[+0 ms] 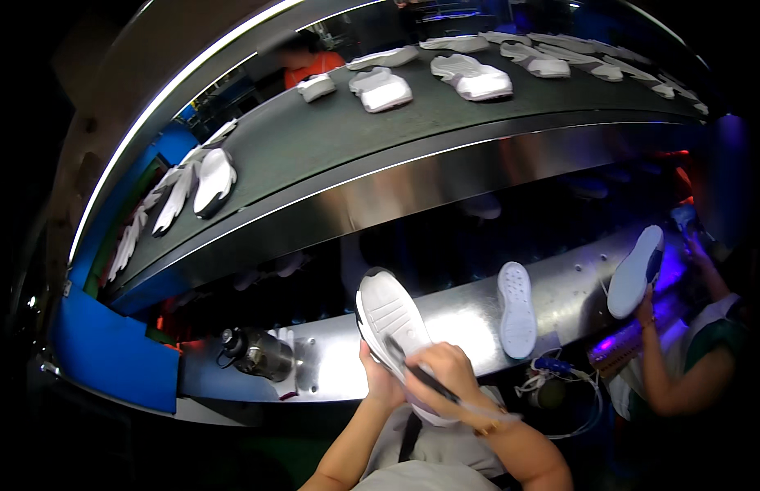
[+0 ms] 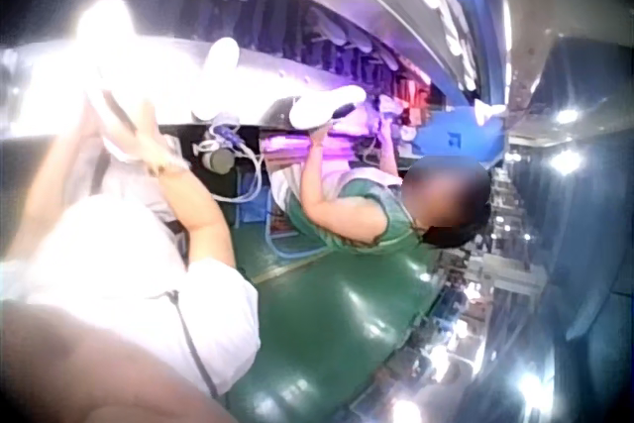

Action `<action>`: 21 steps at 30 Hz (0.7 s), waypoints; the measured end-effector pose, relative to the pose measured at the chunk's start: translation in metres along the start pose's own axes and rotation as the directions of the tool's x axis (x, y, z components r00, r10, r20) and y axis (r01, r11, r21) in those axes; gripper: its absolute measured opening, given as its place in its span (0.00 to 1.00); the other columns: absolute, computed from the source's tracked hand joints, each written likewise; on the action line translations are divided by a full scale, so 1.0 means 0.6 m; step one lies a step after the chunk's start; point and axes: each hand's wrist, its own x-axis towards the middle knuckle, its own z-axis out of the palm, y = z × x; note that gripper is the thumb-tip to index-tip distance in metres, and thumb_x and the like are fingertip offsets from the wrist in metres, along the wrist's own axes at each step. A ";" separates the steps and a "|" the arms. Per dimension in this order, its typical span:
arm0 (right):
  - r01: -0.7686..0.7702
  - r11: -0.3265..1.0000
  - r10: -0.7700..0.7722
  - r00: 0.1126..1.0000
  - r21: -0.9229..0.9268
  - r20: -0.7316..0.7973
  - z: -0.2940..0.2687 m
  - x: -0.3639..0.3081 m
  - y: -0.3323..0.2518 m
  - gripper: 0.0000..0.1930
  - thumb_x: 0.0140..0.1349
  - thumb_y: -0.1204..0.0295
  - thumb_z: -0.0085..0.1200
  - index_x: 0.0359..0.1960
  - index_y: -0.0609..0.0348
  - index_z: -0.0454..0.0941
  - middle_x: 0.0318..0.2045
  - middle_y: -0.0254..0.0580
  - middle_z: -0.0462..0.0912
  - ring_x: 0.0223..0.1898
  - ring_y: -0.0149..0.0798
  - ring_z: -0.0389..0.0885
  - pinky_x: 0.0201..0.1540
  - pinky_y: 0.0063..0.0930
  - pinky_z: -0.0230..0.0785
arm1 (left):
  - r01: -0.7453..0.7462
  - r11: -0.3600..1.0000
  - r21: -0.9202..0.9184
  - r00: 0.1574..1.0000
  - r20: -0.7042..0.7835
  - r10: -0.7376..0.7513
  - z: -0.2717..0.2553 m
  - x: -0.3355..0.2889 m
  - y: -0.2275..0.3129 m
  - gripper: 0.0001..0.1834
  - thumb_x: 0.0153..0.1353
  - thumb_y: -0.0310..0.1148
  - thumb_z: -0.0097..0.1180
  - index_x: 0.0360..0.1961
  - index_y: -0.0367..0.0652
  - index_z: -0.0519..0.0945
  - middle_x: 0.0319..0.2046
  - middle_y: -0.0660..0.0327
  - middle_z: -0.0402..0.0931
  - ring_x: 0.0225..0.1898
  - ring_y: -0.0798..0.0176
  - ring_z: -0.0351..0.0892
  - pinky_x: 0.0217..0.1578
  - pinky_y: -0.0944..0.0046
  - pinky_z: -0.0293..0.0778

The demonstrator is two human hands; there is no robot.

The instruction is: The person repeatedly picks white shoe uppers from a conveyor belt, paints the soles with a brush, and places them back on the belt. The process is continuous and repetitive.

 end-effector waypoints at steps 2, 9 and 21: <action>-0.061 0.996 0.049 0.983 0.063 0.179 -0.018 -0.042 -0.002 0.09 0.38 0.73 0.59 0.24 0.61 0.78 0.23 0.43 0.79 0.28 0.41 0.77 0.35 0.29 0.68 | 0.004 0.999 0.045 0.995 0.096 -0.009 -0.032 0.006 0.026 0.39 0.57 0.63 0.20 0.58 0.45 0.59 0.55 0.59 0.63 0.55 0.58 0.62 0.56 0.58 0.57; -0.262 0.901 0.242 0.965 0.345 0.099 -0.089 0.006 -0.030 0.09 0.44 0.79 0.57 0.31 0.63 0.78 0.26 0.40 0.80 0.30 0.30 0.77 0.33 0.19 0.69 | 0.205 0.972 -0.110 0.893 0.428 -0.140 -0.014 -0.029 0.023 0.43 0.55 0.66 0.15 0.61 0.46 0.54 0.57 0.54 0.59 0.57 0.53 0.60 0.56 0.53 0.58; -0.050 0.917 -0.003 0.991 0.397 0.131 -0.100 0.030 -0.026 0.09 0.42 0.76 0.58 0.28 0.62 0.78 0.29 0.42 0.80 0.32 0.36 0.77 0.38 0.25 0.68 | 0.228 0.973 0.020 0.907 0.358 -0.220 0.041 -0.044 0.020 0.40 0.57 0.64 0.19 0.62 0.48 0.50 0.59 0.56 0.55 0.58 0.55 0.59 0.57 0.56 0.58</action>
